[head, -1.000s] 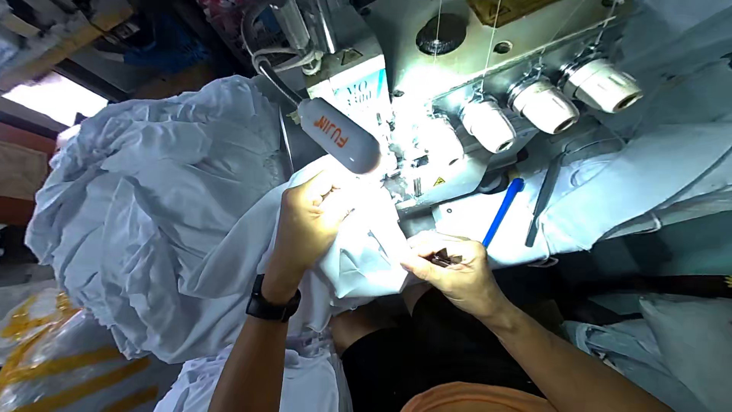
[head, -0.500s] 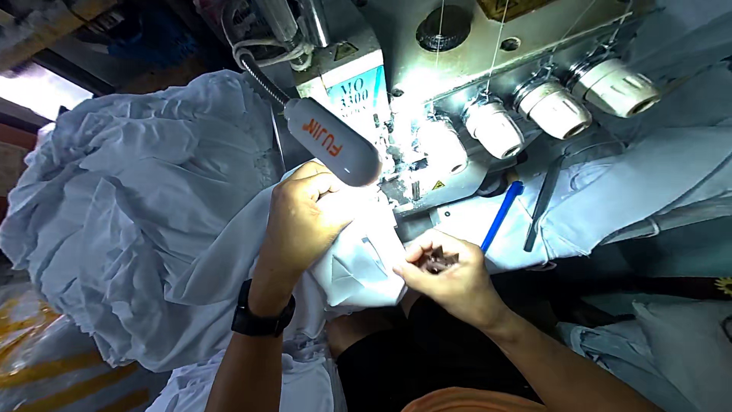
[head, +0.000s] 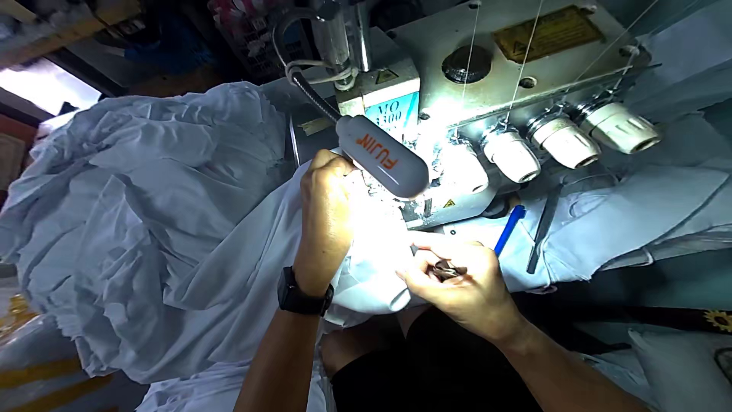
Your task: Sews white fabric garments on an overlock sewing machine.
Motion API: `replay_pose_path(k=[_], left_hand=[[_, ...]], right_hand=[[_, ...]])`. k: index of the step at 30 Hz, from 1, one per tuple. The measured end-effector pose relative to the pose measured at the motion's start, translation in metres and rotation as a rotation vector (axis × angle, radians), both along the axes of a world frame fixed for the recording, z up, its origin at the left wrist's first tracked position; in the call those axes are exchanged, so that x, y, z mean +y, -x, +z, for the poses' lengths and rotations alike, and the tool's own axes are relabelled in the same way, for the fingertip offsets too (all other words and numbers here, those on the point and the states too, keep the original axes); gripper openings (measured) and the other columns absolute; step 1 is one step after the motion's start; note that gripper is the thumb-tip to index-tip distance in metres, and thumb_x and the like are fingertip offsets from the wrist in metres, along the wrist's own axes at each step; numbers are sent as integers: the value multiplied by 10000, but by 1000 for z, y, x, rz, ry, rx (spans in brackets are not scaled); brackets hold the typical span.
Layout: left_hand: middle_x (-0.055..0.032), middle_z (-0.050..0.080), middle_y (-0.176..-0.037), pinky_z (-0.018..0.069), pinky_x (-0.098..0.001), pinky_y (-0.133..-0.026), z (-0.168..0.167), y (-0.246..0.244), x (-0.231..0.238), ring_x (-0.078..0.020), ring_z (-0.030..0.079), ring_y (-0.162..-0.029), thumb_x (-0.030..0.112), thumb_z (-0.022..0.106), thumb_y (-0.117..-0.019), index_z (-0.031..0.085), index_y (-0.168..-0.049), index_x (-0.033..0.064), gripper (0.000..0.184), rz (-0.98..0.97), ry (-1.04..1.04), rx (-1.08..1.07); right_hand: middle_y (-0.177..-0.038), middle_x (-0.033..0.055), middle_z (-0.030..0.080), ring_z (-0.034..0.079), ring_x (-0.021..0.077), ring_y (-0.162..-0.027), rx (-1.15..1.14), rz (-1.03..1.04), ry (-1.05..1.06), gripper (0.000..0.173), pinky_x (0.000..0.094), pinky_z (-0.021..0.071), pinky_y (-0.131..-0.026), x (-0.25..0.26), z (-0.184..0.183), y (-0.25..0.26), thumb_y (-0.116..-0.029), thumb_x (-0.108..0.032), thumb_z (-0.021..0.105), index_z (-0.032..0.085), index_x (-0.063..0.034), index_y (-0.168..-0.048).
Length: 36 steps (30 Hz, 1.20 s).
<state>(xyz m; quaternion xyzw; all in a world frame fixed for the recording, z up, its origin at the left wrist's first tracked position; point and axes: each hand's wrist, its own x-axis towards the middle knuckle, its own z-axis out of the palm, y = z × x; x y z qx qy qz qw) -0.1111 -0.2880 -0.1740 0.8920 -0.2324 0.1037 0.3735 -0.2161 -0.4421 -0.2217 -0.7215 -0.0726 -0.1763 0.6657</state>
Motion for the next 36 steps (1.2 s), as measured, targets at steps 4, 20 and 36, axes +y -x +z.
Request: replay_pose_path(k=[4, 20, 36], left_hand=[[-125, 597, -946, 510, -324, -652, 3, -7, 2, -189, 599, -767, -15, 674, -894, 661, -894, 7, 25, -26, -20, 21], [-136, 503, -1496, 370, -493, -1159, 11, 26, 86, -308, 392, -1457, 651, 740, -808, 656, -1283, 202, 660, -391, -312, -216], [135, 564, -721, 426, -68, -568, 113, 60, 85, 112, 519, -631, 241, 449, -1069, 597, -1165, 159, 193, -588, -154, 271]], right_hand=[[-654, -108, 561, 462, -99, -584, 32, -19, -15, 153, 66, 394, -538, 1, 3, -4, -816, -49, 727, 726, 20, -952], [-575, -67, 579, 517, -11, -469, 238, 82, 14, 62, 152, 452, -444, -10, 14, -30, -797, -35, 730, 720, -91, -821], [-1090, 150, 689, 618, 110, -959, -466, 124, 447, 169, 200, 505, -844, -19, 18, -42, -888, -174, 727, 799, -44, -968]])
